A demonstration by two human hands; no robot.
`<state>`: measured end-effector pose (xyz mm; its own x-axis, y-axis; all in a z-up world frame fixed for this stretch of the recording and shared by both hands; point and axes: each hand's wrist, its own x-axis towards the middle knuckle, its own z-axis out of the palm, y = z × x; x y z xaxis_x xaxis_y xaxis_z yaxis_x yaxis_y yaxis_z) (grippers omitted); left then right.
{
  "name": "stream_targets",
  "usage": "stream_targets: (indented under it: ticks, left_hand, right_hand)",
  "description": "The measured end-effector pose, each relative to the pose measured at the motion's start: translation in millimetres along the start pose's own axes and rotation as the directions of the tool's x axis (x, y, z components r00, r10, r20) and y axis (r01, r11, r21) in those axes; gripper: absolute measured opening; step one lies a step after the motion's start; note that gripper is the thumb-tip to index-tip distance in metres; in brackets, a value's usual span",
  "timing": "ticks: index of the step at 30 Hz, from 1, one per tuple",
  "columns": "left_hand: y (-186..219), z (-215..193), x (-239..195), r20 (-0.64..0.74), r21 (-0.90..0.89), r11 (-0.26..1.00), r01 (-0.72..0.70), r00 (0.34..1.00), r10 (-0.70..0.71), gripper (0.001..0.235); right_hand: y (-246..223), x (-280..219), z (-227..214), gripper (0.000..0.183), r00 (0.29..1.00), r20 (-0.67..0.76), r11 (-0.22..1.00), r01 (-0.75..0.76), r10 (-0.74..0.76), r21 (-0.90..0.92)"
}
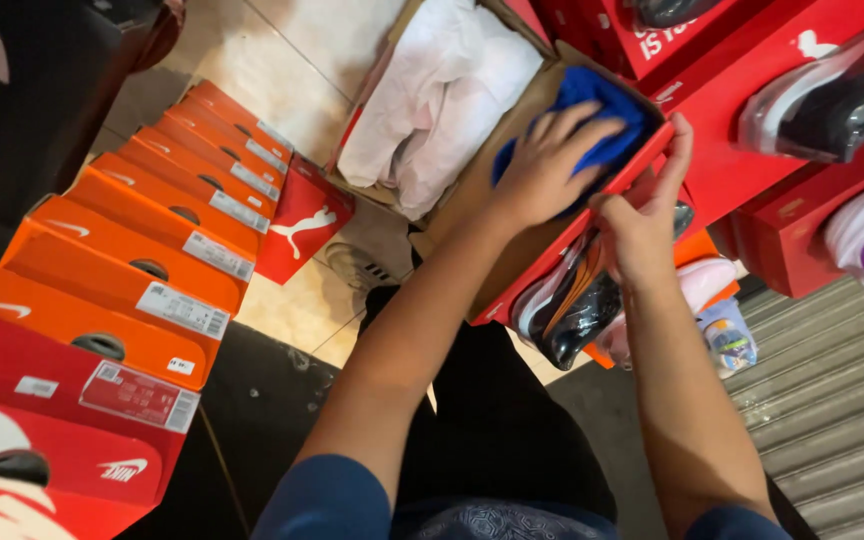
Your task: Wiping shoe boxes with a cloth and stacking them in a storage area
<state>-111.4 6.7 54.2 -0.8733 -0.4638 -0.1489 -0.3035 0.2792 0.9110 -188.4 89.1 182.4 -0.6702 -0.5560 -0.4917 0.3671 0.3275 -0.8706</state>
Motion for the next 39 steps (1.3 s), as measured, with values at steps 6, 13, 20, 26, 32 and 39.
stream_targets:
  ticks: [6,13,20,26,32,39]
  left_hand:
    - [19.9,-40.8,-16.0,-0.040,-0.207,0.968,-0.139,0.990,0.133,0.054]
    - [-0.7,-103.9,-118.4,0.266,-0.437,0.898,0.045,0.960,0.082,0.029]
    - [-46.3,-84.5,-66.8,0.252,-0.290,0.953,0.094,0.967,-0.018,0.031]
    - [-47.2,-119.0,-72.5,-0.199,-0.283,0.954,0.100,0.967,-0.161,0.036]
    - [-71.3,-167.3,-191.0,-0.681,-0.464,0.827,0.318,0.469,-0.562,0.035]
    - [-129.5,-50.8,-282.6,-0.261,-0.881,0.369,0.295,0.347,-0.901,0.014]
  right_hand:
    - [-37.7,0.9,20.5,0.098,0.997,0.002,0.997,-0.083,0.083,0.008]
    - [-38.5,6.2,9.0,0.098,0.987,0.160,1.000,-0.020,0.022,-0.015]
    - [-51.1,10.2,24.5,0.100,0.988,0.123,0.994,-0.086,0.094,-0.065]
    - [-60.5,25.4,71.5,0.089,0.966,0.245,0.842,0.202,-0.087,-0.501]
    - [-29.9,98.9,122.7,0.071,0.829,0.440,0.407,0.555,-0.345,-0.726]
    - [50.4,181.2,122.8,0.069,0.906,0.402,0.401,0.322,0.134,-0.858]
